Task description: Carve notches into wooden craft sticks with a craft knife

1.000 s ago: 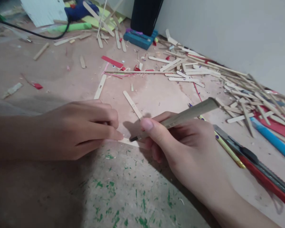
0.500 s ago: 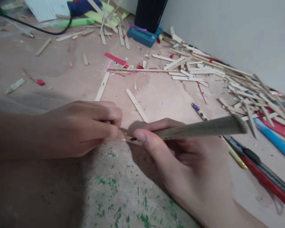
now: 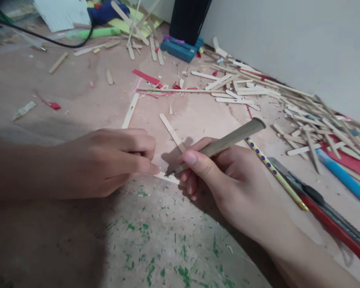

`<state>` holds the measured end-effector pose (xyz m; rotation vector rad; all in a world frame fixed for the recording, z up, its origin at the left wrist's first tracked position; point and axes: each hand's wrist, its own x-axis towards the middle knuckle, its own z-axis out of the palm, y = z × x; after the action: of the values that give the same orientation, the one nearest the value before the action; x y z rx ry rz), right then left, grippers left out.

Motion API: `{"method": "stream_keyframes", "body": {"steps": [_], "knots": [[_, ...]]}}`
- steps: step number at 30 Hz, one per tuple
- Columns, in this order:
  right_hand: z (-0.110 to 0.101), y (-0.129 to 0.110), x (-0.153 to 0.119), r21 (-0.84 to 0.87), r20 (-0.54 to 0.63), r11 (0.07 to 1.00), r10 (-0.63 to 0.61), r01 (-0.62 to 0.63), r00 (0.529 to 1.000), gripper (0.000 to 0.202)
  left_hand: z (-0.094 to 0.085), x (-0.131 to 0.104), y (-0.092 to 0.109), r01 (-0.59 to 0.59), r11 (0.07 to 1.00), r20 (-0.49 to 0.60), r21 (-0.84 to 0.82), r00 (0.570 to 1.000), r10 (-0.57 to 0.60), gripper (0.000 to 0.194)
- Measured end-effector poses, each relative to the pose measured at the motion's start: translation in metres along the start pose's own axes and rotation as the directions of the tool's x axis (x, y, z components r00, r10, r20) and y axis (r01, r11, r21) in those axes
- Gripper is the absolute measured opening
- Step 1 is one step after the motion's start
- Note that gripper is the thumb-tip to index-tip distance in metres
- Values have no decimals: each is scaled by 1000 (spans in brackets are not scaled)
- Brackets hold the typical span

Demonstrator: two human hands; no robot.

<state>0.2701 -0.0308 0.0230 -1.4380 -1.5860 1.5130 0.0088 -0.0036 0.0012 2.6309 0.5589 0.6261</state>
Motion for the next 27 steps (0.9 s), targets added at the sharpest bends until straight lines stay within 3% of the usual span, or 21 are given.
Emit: {"method": "stream_keyframes", "body": {"steps": [4,8,12,18,27], "knots": [[7,-6,-3,-55,-113,998,6,-12,994,36,-1,-1,1,2,1000,11,-1,1000,-2,38],[25,-18,-14,-151,-289,989,-39,-5,956,35,-1,-2,1,-15,999,-7,34,1000,16,35],[34,-22,-20,-183,-390,982,-22,-54,921,37,0,-1,1,6,1000,-10,28,1000,-6,33],[22,-15,-13,-61,-197,996,57,-70,979,47,0,-1,-1,22,1000,-15,5,1000,-22,39],[20,-7,-7,-108,-207,993,20,-44,978,51,0,-1,1,24,999,5,46,1000,-25,39]]}}
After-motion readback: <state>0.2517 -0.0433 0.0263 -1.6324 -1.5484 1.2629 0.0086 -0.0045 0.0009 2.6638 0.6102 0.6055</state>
